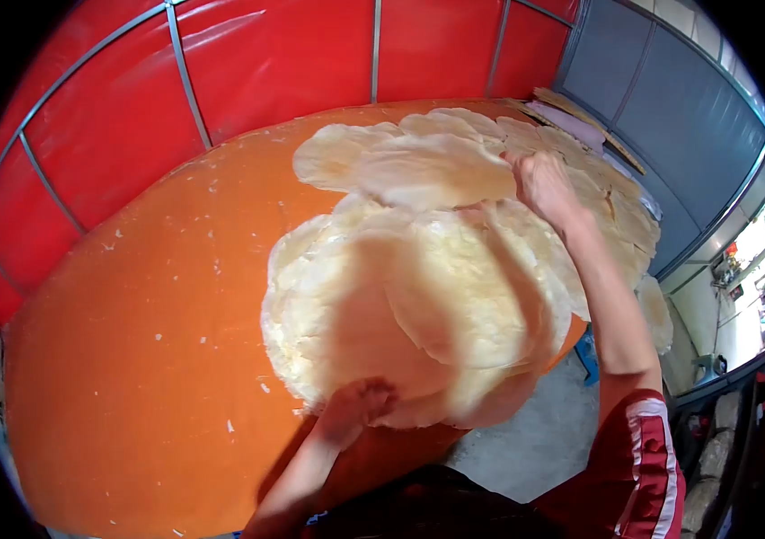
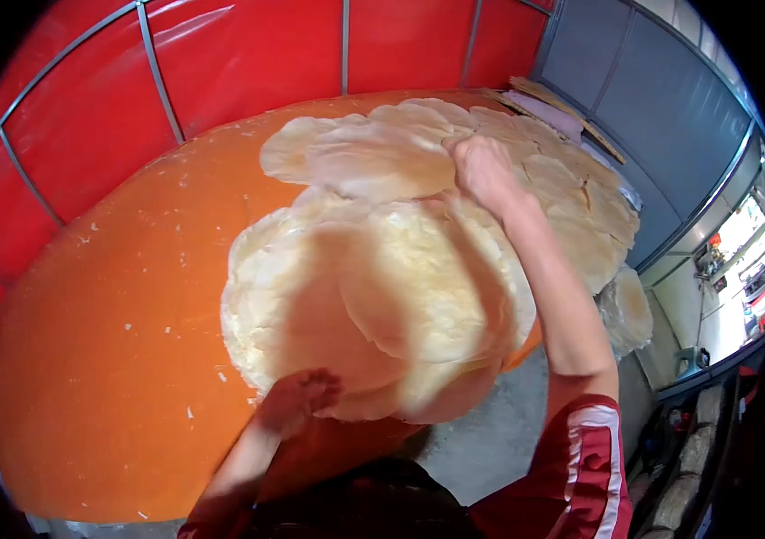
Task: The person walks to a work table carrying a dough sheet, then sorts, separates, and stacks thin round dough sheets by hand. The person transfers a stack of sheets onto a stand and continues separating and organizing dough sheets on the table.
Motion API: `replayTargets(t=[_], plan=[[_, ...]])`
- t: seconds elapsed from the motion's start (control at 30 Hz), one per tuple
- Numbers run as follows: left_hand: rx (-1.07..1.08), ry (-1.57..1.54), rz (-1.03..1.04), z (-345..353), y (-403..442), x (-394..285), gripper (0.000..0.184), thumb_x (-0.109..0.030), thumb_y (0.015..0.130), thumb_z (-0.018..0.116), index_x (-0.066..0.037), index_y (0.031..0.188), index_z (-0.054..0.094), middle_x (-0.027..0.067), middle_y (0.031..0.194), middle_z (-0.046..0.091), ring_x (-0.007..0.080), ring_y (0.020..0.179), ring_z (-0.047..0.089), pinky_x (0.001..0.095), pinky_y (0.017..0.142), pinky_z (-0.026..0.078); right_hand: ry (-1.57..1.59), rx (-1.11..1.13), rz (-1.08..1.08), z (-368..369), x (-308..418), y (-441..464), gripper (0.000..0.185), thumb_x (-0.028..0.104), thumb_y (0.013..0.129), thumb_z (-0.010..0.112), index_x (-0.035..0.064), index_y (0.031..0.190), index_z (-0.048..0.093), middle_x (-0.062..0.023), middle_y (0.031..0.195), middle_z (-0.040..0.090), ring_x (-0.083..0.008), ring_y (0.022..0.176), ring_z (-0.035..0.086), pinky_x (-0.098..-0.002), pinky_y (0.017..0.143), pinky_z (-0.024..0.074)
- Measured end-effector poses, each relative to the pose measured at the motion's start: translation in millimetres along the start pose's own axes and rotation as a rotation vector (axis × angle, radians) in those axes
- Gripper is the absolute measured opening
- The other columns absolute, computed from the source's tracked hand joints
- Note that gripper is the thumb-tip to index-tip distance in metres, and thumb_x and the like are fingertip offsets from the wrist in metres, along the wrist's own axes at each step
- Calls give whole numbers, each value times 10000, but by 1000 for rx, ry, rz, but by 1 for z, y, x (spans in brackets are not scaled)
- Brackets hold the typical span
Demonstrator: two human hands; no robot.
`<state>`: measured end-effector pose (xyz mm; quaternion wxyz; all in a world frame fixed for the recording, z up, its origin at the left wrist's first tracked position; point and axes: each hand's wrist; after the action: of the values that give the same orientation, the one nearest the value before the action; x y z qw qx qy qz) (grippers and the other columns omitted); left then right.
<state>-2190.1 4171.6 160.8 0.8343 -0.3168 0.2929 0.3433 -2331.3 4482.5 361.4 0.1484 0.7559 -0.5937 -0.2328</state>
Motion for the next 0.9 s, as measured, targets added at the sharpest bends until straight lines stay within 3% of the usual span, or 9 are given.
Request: replayTargets(t=[0.13, 0.23, 0.3, 0.37, 0.5, 0.67, 0.73, 0.8, 0.9], plan=[[-117, 3, -153, 8, 90, 13, 201, -89, 795, 476, 10, 969, 489, 104, 895, 542, 208, 820, 537, 322, 739, 448, -245, 71, -240, 38, 54, -73, 134, 67, 628, 484, 54, 746, 545, -117, 679, 568, -236, 656, 560, -346, 565, 443], [-202, -105, -134, 3, 127, 22, 176, -93, 789, 486, 8, 931, 516, 90, 856, 555, 191, 764, 545, 288, 678, 459, 22, 530, -94, 108, 66, -128, 176, 73, 621, 484, 46, 790, 525, -93, 717, 552, -262, 691, 542, -338, 604, 441], [-92, 301, -15, 4, 132, 15, 175, -102, 775, 507, 15, 902, 533, 97, 839, 559, 173, 741, 546, 266, 640, 460, 100, 746, -42, 118, 78, -138, 190, 79, 626, 480, 41, 808, 519, -94, 745, 547, -270, 717, 535, -341, 625, 441], [-83, 338, 8, -10, 152, 25, 187, -115, 766, 524, 9, 904, 507, 95, 839, 550, 158, 709, 537, 259, 606, 455, 154, 399, 78, 122, 93, -147, 209, 93, 650, 469, 30, 845, 508, -115, 871, 540, -276, 819, 515, -353, 671, 430], [-244, 204, 15, -6, 168, 35, 264, -159, 760, 555, 18, 925, 449, 104, 824, 525, 158, 714, 539, 270, 591, 462, 213, 562, 183, 118, 127, -169, 303, 130, 689, 470, 0, 962, 492, -153, 1045, 492, -288, 950, 472, -356, 732, 417], [-56, 7, 100, 18, 148, 5, 272, -175, 768, 557, 15, 919, 433, 110, 800, 514, 181, 730, 544, 277, 617, 464, 188, 240, 152, 112, 148, -179, 467, 170, 710, 498, -59, 1107, 408, -189, 1144, 435, -324, 1020, 439, -398, 812, 382], [46, -32, 153, 9, 143, 5, 271, -181, 766, 565, 15, 906, 441, 106, 781, 514, 185, 728, 545, 273, 622, 462, 386, 215, 251, 128, 125, -171, 270, 102, 691, 529, 8, 945, 527, -198, 806, 558, -305, 698, 564, -374, 588, 452], [-83, 690, 416, -17, 132, -9, 209, -129, 744, 562, 12, 863, 463, 87, 709, 505, 163, 693, 536, 247, 583, 445, 315, 337, 390, 119, 81, -142, 88, 91, 697, 537, 45, 769, 558, -163, 589, 530, -305, 500, 520, -372, 462, 417], [-541, 1147, 672, -63, 113, -24, 154, -72, 704, 540, 10, 820, 480, 71, 654, 491, 146, 645, 511, 244, 557, 425, 844, -29, 599, 78, -22, -88, 158, 141, 736, 533, 41, 619, 497, -106, 586, 438, -174, 604, 451, -291, 558, 390]])
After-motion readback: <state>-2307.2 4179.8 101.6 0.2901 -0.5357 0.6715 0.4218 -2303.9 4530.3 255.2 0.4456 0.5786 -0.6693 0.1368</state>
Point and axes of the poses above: each hand's wrist, its own y-axis towards the middle knuckle, its own z-axis out of the palm, x = y × z
